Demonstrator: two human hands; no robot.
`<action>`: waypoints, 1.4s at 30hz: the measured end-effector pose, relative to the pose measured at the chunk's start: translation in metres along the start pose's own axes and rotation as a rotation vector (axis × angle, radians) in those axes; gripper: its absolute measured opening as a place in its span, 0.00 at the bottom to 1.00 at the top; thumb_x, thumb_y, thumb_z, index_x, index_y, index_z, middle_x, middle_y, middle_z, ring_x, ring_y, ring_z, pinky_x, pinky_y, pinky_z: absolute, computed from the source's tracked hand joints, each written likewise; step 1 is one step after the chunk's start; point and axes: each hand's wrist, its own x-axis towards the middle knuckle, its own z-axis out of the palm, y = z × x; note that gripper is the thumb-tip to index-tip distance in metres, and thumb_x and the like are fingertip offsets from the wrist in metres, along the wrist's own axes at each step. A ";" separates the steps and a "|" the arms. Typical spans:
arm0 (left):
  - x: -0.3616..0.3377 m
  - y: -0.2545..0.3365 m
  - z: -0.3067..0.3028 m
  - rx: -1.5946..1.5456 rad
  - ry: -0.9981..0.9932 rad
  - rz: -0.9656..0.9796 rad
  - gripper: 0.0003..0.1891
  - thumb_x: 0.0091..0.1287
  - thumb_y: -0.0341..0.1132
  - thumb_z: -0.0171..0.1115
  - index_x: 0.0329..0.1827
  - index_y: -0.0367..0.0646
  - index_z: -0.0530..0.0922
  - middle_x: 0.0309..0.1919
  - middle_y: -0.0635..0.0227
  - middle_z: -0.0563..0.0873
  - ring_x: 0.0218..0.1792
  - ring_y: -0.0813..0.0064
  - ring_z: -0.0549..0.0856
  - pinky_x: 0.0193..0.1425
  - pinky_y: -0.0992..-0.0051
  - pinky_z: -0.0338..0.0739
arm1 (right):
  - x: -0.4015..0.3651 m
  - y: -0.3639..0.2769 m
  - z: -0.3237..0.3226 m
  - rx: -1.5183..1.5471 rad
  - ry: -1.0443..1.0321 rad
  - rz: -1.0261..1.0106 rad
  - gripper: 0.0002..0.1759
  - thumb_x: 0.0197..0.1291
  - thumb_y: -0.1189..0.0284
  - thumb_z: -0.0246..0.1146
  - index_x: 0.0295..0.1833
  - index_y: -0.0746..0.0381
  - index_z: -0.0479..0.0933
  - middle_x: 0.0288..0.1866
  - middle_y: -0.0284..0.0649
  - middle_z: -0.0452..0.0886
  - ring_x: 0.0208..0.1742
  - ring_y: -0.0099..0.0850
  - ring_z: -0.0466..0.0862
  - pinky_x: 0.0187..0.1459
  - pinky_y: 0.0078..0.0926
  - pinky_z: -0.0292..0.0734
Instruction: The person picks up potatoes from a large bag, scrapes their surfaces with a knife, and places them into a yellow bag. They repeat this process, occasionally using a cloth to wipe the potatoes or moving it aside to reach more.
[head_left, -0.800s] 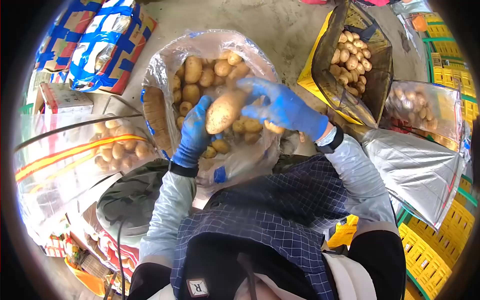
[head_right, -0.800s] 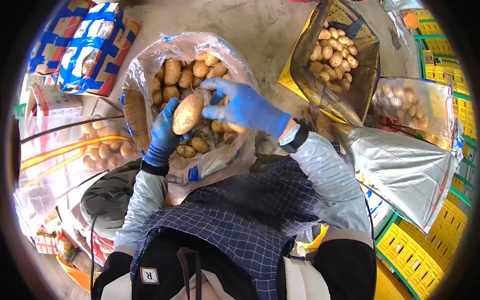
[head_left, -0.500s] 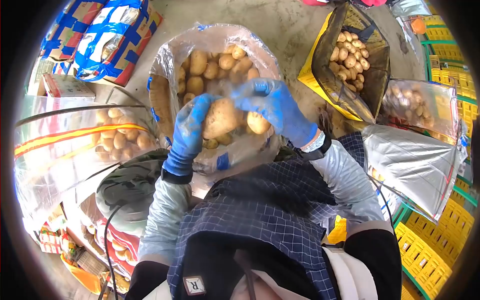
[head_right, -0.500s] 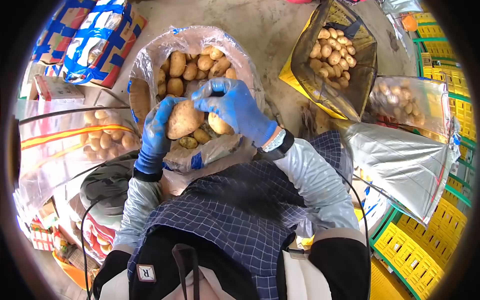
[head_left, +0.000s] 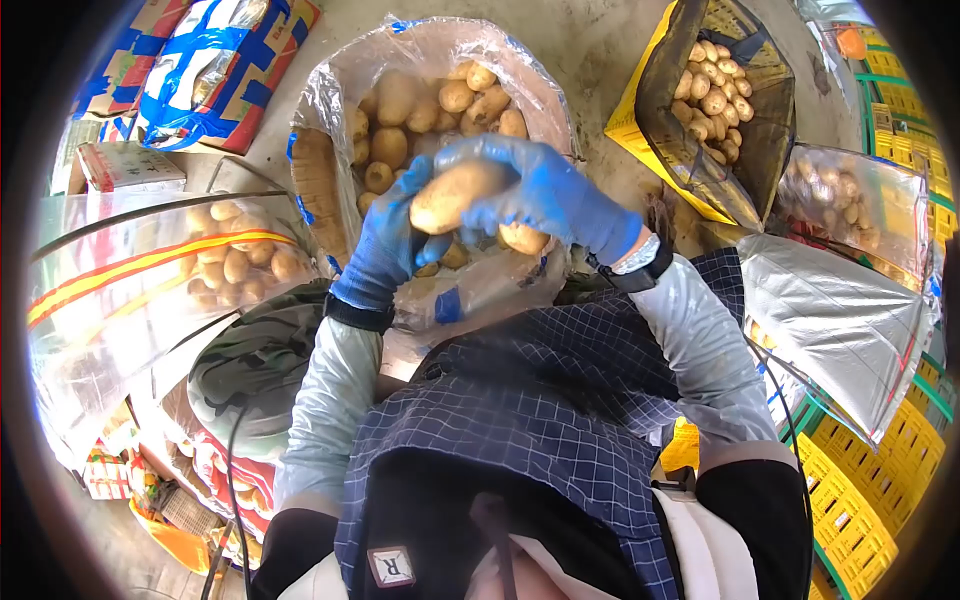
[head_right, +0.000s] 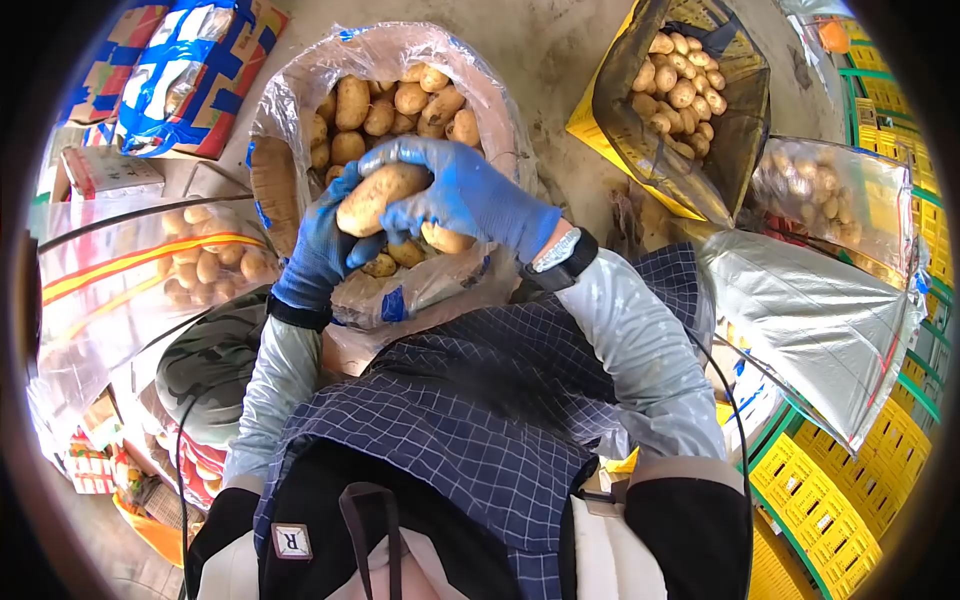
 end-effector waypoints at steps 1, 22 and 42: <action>0.002 -0.002 0.007 0.018 0.075 0.032 0.20 0.81 0.42 0.51 0.64 0.35 0.77 0.30 0.71 0.85 0.18 0.87 0.77 0.20 0.85 0.68 | 0.002 -0.004 -0.002 0.037 0.035 -0.015 0.28 0.58 0.81 0.74 0.65 0.63 0.77 0.43 0.41 0.86 0.36 0.24 0.86 0.41 0.23 0.84; 0.046 -0.154 -0.053 1.533 -0.377 -0.313 0.16 0.60 0.44 0.65 0.47 0.47 0.88 0.44 0.55 0.90 0.47 0.55 0.89 0.51 0.56 0.82 | -0.086 0.042 -0.307 0.645 1.146 -0.125 0.22 0.72 0.58 0.60 0.62 0.63 0.76 0.55 0.48 0.84 0.52 0.46 0.86 0.51 0.47 0.85; 0.029 -0.069 -0.032 -0.588 0.010 -0.198 0.32 0.58 0.45 0.65 0.63 0.32 0.77 0.39 0.57 0.87 0.33 0.63 0.85 0.38 0.68 0.83 | -0.036 -0.055 -0.077 -0.120 0.402 -0.140 0.15 0.70 0.68 0.65 0.56 0.66 0.82 0.40 0.43 0.87 0.34 0.27 0.87 0.35 0.22 0.84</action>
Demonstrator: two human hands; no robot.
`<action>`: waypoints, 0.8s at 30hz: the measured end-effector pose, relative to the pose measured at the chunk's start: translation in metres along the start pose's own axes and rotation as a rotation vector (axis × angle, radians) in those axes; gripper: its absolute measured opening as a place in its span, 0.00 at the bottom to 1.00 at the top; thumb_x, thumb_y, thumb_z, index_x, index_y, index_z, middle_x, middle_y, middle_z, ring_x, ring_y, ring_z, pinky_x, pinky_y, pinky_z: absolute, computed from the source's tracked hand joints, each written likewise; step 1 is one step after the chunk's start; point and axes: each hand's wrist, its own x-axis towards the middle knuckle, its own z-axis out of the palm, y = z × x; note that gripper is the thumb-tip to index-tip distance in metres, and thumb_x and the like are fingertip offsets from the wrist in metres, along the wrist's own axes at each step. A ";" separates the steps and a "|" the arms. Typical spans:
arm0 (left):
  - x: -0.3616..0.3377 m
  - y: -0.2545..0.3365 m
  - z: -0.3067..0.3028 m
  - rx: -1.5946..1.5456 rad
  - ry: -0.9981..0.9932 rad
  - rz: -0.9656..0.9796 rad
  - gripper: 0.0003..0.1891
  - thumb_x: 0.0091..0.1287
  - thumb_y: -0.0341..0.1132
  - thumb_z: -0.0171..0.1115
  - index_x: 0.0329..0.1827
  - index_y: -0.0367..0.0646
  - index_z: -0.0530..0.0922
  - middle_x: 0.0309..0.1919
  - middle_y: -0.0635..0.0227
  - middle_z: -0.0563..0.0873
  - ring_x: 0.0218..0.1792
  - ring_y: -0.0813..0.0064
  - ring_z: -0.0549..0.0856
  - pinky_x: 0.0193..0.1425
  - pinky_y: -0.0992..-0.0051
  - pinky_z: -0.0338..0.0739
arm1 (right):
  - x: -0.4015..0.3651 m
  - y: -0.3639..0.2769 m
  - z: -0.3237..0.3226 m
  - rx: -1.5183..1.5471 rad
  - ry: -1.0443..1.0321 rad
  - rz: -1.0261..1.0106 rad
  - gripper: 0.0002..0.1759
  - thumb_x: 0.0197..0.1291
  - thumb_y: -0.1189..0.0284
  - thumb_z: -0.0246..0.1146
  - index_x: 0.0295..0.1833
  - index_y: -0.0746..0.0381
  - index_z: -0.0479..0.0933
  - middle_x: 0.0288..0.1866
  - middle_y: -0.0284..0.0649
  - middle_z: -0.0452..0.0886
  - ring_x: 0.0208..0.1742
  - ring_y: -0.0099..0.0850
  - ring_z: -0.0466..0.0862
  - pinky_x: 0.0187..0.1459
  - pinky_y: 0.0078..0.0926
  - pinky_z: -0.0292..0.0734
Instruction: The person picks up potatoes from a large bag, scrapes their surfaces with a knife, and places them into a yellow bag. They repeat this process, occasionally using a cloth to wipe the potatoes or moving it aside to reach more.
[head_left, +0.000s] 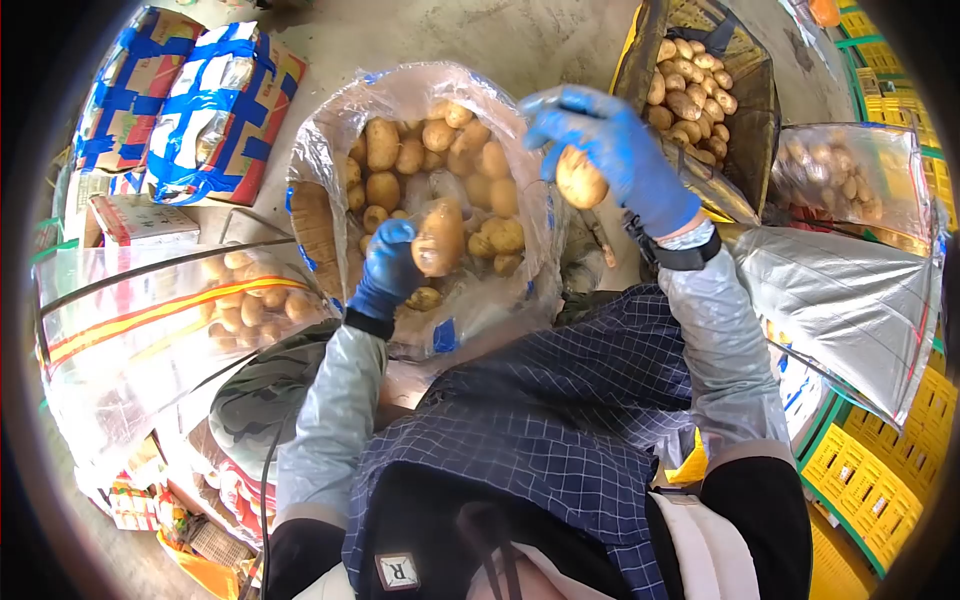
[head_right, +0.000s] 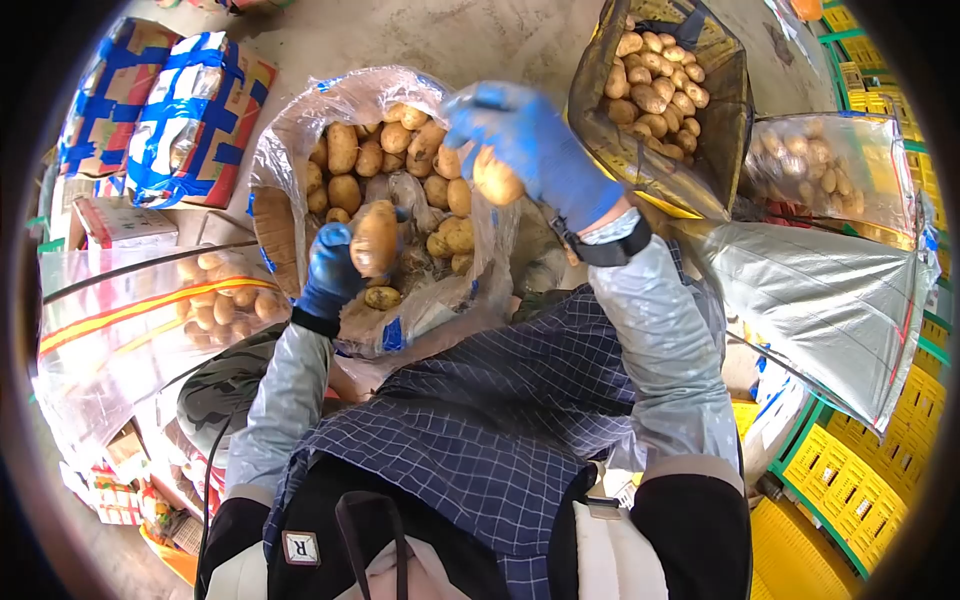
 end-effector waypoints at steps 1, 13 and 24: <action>-0.016 0.020 0.047 -0.065 -0.134 -0.143 0.40 0.57 0.49 0.65 0.68 0.30 0.72 0.39 0.54 0.86 0.32 0.62 0.85 0.38 0.67 0.82 | -0.002 0.000 0.009 -0.014 -0.016 0.016 0.15 0.70 0.69 0.65 0.56 0.66 0.82 0.40 0.43 0.87 0.34 0.26 0.86 0.35 0.22 0.84; -0.074 0.018 0.073 -0.118 -0.024 -0.012 0.33 0.66 0.53 0.57 0.70 0.40 0.73 0.53 0.56 0.86 0.50 0.57 0.86 0.40 0.61 0.81 | -0.026 0.015 0.005 0.257 0.239 -0.143 0.15 0.66 0.63 0.69 0.50 0.63 0.82 0.42 0.44 0.86 0.40 0.32 0.87 0.39 0.32 0.87; -0.062 0.018 0.035 0.171 -0.035 0.223 0.28 0.70 0.52 0.61 0.66 0.43 0.75 0.55 0.57 0.85 0.52 0.60 0.85 0.44 0.62 0.83 | -0.330 -0.176 -0.277 -1.112 1.630 -1.044 0.21 0.69 0.59 0.63 0.55 0.65 0.82 0.46 0.50 0.87 0.45 0.48 0.86 0.52 0.39 0.82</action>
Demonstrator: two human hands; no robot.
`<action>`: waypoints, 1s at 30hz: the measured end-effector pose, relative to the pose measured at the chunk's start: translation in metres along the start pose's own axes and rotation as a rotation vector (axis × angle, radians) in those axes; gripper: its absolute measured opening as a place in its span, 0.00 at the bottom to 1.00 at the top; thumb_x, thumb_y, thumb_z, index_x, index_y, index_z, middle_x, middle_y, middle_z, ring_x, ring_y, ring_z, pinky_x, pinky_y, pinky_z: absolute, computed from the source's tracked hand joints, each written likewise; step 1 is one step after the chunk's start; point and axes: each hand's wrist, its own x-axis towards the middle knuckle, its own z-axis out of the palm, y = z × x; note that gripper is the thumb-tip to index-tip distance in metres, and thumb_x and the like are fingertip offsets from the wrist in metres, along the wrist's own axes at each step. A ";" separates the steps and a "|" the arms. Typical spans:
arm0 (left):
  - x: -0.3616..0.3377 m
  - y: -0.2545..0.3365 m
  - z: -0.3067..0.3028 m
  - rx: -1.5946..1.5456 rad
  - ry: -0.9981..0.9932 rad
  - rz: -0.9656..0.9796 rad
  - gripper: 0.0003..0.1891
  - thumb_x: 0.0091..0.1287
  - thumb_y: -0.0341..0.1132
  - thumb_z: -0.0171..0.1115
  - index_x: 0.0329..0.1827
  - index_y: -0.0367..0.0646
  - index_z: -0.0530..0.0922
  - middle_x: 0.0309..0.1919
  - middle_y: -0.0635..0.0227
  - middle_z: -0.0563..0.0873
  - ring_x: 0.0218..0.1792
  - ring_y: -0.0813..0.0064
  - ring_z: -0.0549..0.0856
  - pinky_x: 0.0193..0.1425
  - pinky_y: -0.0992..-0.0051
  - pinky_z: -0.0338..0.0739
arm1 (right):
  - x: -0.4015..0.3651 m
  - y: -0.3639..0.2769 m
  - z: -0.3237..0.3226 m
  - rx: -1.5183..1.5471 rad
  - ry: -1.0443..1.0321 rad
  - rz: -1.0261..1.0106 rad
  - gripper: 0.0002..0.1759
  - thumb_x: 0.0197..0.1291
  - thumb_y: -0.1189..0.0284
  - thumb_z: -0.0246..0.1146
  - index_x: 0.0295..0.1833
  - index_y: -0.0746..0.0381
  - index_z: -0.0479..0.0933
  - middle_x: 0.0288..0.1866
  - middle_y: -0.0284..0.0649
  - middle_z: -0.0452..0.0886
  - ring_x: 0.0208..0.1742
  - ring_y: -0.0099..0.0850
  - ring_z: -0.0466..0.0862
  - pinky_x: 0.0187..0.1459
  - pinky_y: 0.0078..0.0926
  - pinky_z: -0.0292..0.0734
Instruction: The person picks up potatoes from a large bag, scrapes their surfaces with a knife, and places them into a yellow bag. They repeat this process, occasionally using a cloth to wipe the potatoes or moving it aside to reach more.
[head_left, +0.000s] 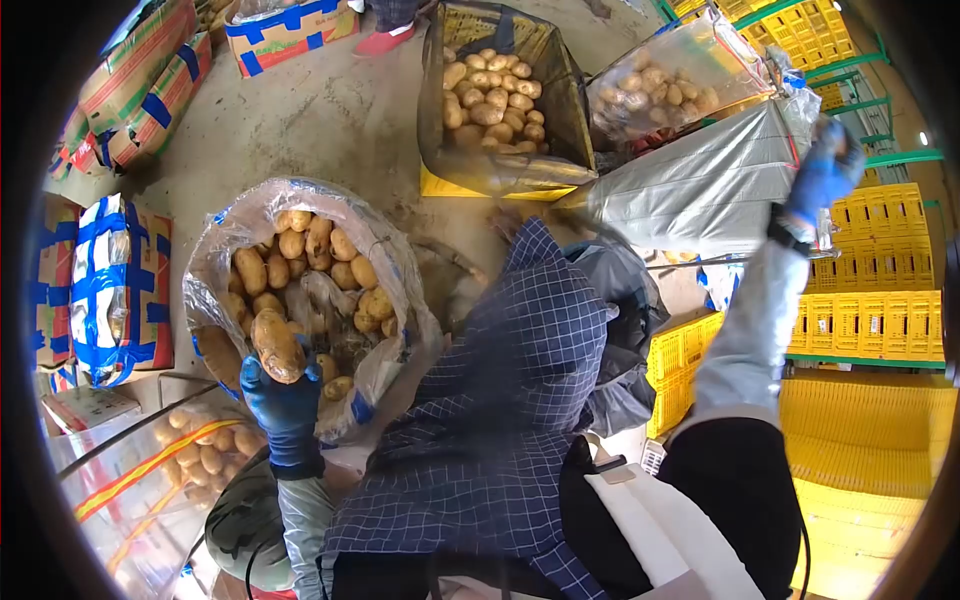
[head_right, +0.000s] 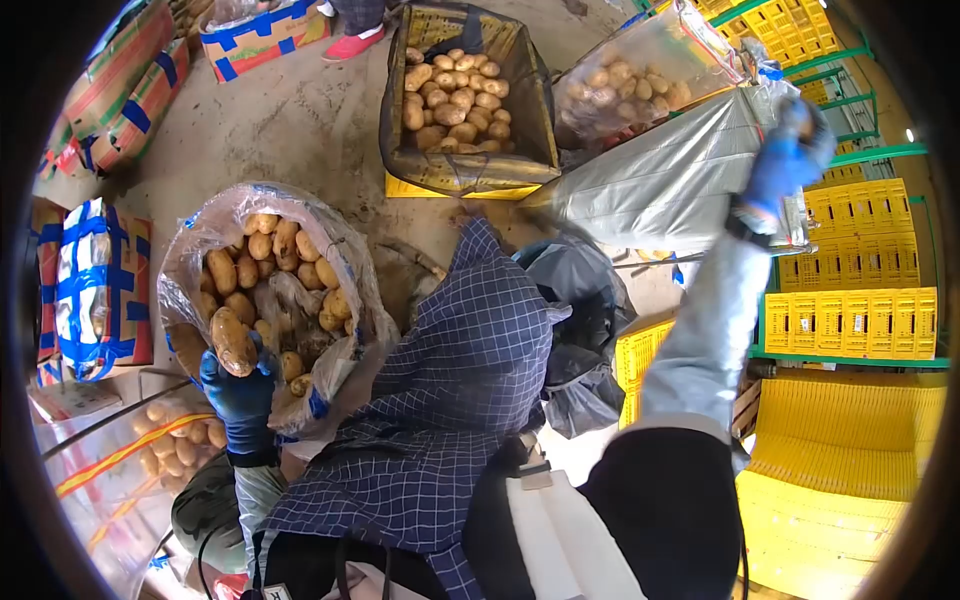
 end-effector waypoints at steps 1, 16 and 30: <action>0.003 0.003 0.000 -0.244 0.023 -0.077 0.29 0.70 0.54 0.61 0.66 0.43 0.75 0.55 0.56 0.85 0.50 0.60 0.85 0.43 0.64 0.83 | 0.027 0.011 -0.036 -0.720 -0.044 -0.182 0.23 0.66 0.55 0.65 0.55 0.63 0.82 0.49 0.53 0.87 0.50 0.53 0.85 0.55 0.43 0.80; 0.012 -0.013 0.035 0.189 0.258 -0.063 0.28 0.79 0.57 0.51 0.71 0.45 0.72 0.58 0.53 0.84 0.39 0.65 0.86 0.29 0.75 0.78 | -0.518 0.045 0.086 -0.486 -1.966 0.507 0.29 0.59 0.52 0.68 0.56 0.65 0.84 0.52 0.57 0.86 0.56 0.52 0.86 0.57 0.44 0.81; 0.010 -0.014 0.060 -0.290 0.137 -0.212 0.23 0.74 0.47 0.62 0.66 0.45 0.75 0.53 0.57 0.85 0.43 0.63 0.84 0.41 0.70 0.79 | -0.294 -0.148 0.147 0.610 -1.456 0.606 0.04 0.59 0.77 0.61 0.38 0.63 0.72 0.28 0.28 0.70 0.29 0.18 0.70 0.30 0.23 0.68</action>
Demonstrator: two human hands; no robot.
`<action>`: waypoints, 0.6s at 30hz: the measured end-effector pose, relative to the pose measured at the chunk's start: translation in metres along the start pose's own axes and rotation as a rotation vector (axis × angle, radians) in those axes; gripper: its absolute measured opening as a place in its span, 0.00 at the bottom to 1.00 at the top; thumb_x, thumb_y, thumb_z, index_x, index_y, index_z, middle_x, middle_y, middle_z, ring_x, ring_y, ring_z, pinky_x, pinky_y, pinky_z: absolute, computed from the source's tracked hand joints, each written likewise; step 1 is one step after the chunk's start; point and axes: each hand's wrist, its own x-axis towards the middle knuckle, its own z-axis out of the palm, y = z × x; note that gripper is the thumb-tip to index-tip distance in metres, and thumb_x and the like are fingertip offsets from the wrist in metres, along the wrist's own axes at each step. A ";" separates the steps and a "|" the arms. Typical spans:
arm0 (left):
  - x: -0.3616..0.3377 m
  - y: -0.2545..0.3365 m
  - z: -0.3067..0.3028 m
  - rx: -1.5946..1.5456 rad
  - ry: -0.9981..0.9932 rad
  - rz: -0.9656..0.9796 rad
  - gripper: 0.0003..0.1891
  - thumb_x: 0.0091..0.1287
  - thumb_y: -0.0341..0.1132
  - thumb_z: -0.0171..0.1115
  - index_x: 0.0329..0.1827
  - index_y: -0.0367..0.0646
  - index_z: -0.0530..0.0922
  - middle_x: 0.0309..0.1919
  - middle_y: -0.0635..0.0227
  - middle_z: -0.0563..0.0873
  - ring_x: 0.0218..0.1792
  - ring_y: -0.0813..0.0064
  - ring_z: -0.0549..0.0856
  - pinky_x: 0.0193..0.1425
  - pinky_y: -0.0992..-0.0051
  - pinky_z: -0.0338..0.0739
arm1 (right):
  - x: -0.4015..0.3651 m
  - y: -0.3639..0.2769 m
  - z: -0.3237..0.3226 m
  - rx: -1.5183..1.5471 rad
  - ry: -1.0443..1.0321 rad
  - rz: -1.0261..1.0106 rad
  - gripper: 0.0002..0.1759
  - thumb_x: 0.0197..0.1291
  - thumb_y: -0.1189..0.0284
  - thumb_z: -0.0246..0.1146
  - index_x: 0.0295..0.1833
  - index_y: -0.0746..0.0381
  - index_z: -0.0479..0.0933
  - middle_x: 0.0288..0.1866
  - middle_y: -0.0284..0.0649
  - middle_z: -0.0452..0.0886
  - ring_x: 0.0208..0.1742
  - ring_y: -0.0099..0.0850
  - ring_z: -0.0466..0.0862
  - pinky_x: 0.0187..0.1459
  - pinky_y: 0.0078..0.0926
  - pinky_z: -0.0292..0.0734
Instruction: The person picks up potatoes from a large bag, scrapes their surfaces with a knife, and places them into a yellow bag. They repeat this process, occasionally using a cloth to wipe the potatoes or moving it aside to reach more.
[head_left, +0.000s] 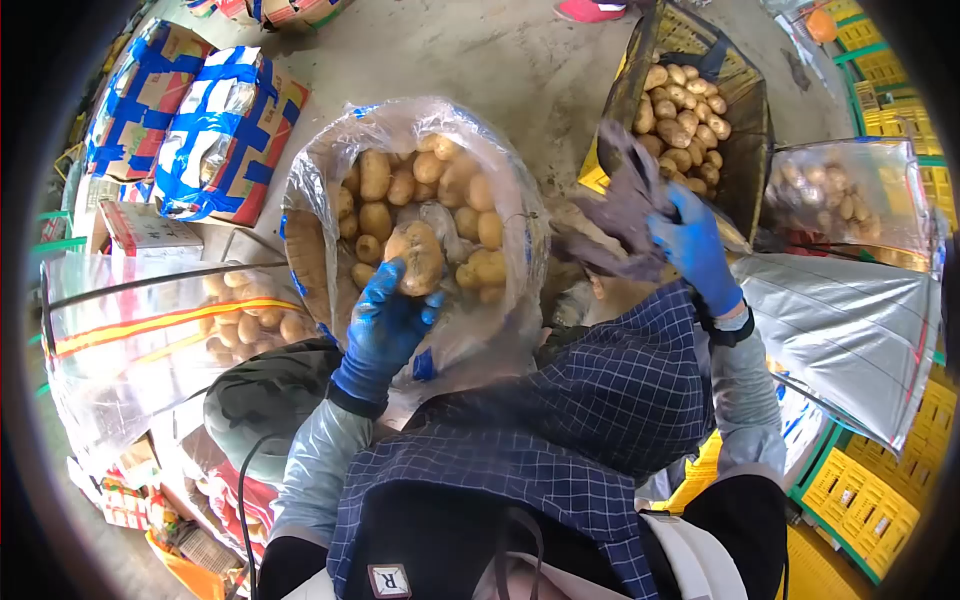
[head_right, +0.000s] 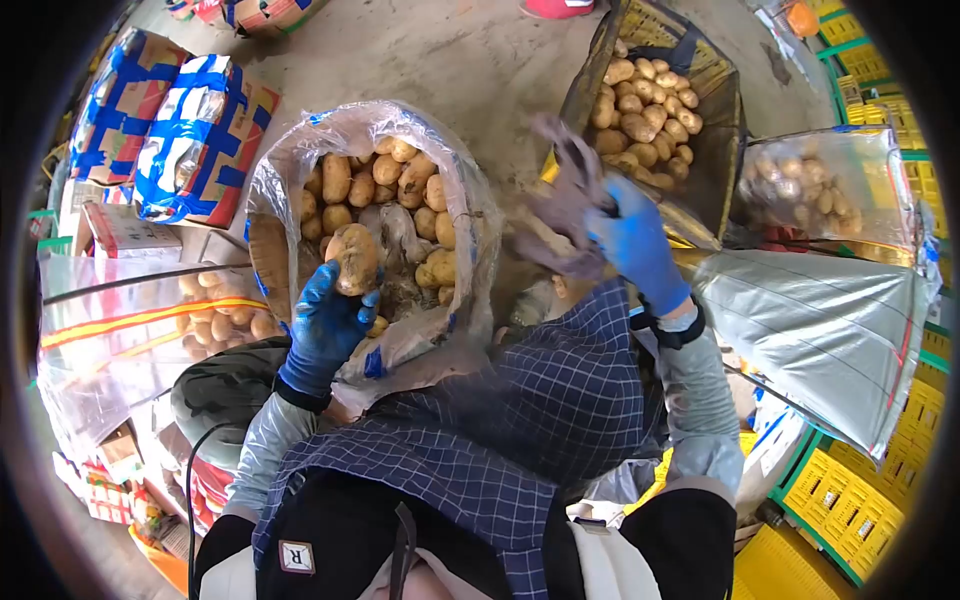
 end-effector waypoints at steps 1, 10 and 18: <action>-0.002 -0.002 0.000 0.010 -0.017 0.020 0.24 0.74 0.48 0.62 0.67 0.46 0.75 0.54 0.55 0.84 0.43 0.63 0.84 0.40 0.71 0.80 | 0.008 -0.033 0.010 0.023 -0.042 -0.100 0.04 0.62 0.77 0.61 0.38 0.61 0.72 0.28 0.26 0.69 0.29 0.16 0.71 0.30 0.21 0.68; -0.006 -0.021 -0.020 -0.012 -0.211 0.328 0.23 0.77 0.48 0.57 0.66 0.41 0.76 0.59 0.58 0.84 0.60 0.61 0.84 0.70 0.61 0.77 | -0.020 -0.168 0.180 -0.023 -0.160 -0.660 0.08 0.57 0.72 0.68 0.39 0.61 0.77 0.38 0.47 0.77 0.40 0.47 0.82 0.40 0.41 0.78; -0.018 0.002 -0.002 -0.163 -0.299 0.242 0.21 0.78 0.47 0.55 0.65 0.42 0.78 0.57 0.62 0.86 0.58 0.66 0.85 0.68 0.63 0.78 | -0.008 -0.160 0.236 -0.068 0.014 -0.538 0.11 0.57 0.71 0.67 0.39 0.61 0.72 0.38 0.50 0.73 0.37 0.53 0.79 0.35 0.46 0.75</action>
